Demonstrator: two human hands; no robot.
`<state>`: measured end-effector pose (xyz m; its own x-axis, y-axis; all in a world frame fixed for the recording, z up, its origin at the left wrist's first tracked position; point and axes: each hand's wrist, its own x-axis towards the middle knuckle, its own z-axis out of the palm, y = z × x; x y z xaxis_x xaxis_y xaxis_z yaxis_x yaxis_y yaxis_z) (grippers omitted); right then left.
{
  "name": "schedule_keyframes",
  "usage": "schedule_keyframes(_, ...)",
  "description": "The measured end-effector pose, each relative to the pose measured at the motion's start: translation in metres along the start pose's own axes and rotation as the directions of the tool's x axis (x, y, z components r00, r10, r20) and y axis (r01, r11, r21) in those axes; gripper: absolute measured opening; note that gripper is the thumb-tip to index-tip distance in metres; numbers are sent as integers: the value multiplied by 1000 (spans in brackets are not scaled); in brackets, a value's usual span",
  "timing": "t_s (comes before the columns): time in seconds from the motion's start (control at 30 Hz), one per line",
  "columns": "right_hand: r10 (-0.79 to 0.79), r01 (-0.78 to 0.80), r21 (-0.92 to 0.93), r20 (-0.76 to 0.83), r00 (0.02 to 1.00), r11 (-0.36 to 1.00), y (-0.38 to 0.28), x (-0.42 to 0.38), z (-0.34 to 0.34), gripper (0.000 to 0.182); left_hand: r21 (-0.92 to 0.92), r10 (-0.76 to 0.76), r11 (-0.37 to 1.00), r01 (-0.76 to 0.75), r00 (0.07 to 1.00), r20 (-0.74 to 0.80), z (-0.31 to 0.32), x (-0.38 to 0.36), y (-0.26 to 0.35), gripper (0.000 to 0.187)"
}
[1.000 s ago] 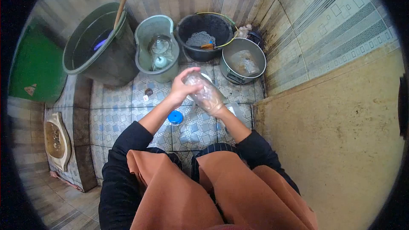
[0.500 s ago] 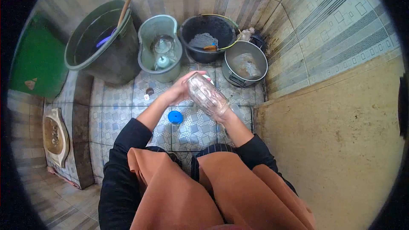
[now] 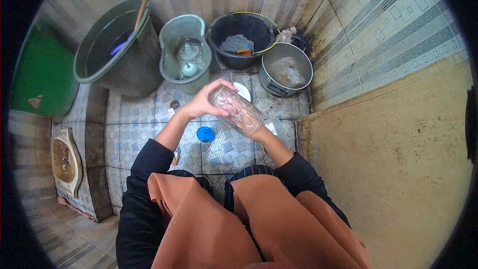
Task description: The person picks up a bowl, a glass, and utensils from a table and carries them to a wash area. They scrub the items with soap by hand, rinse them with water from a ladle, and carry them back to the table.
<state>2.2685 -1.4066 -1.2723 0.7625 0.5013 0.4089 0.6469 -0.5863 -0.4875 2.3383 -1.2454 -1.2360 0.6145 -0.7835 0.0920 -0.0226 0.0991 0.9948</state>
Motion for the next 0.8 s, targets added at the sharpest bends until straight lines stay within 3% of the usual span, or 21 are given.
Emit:
schedule_keyframes(0.03,184,-175,601,47,982,780,-4,-2,-4,42,-19,3,1000,-2,1000,8,-3,-1,0,62)
schedule_keyframes(0.07,296,-264,941,196,935,213,-9,-5,-7,45,-41,2,999,-2,1000,16,-4,-1,-1,62)
schedule_keyframes(0.1,287,-226,863,380,879,-452,-13,-8,-8,48,-45,-1,999,2,1000,18,-3,-2,-1,62)
schedule_keyframes(0.13,272,-174,919,279,921,-353,-16,-7,-8,54,-98,0,995,1,1000,13,-4,-1,0,62)
schedule_keyframes(0.17,269,-174,920,277,922,-351,-15,-7,-14,54,-147,5,989,-4,1000,5,-5,0,2,63)
schedule_keyframes(0.23,62,-64,851,112,992,-521,-23,-6,-39,56,-200,-26,980,25,1000,-2,-1,-1,2,61)
schedule_keyframes(0.27,92,-56,847,122,988,-528,-22,-6,-42,58,-179,-16,984,11,1000,-26,0,-1,0,60)
schedule_keyframes(0.3,93,-51,848,118,989,-527,-15,-9,-40,58,-159,-7,987,-1,999,-47,2,0,-2,60)
schedule_keyframes(0.37,289,-285,874,412,864,-393,6,-14,-35,59,-78,32,996,-35,999,-30,4,0,-3,52)
schedule_keyframes(0.4,351,-352,890,441,826,-290,4,-11,-46,51,-436,-137,890,134,990,26,2,-1,-2,47)
schedule_keyframes(0.43,353,-350,891,439,826,-290,14,-8,-47,51,-720,-271,634,283,953,137,0,-2,-2,43)
schedule_keyframes(0.47,308,-453,882,469,827,-126,27,-6,-47,45,-491,-409,782,384,911,62,-3,-3,-18,44)
schedule_keyframes(0.5,267,-535,843,506,820,46,28,0,-51,38,-505,-472,725,468,872,132,8,-6,-14,58)
schedule_keyframes(0.53,292,-470,862,407,865,189,24,7,-51,26,-545,-465,668,507,856,226,11,-9,-18,63)
schedule_keyframes(0.57,290,-471,861,409,865,190,24,13,-47,26,-578,-448,607,546,835,318,14,-12,-26,67)
schedule_keyframes(0.63,621,-680,685,420,662,262,34,25,-37,26,-607,-449,544,580,812,373,16,-12,-43,65)
schedule_keyframes(0.67,714,-682,566,218,666,463,51,27,-22,22,-698,-445,493,519,840,310,20,-9,-42,60)
schedule_keyframes(0.7,714,-681,565,214,667,467,47,29,-24,22,-778,-446,439,449,861,245,24,-5,-40,56)
schedule_keyframes(0.73,661,-545,430,-184,727,719,39,32,-29,21,-811,-470,442,384,869,155,27,-1,-38,49)
schedule_keyframes(0.77,456,-424,191,-532,713,885,30,34,-32,19,-811,-466,445,379,872,152,30,2,-35,49)
schedule_keyframes(0.8,404,-376,181,-608,684,909,24,37,-29,14,-826,-506,455,333,860,68,33,4,-32,47)
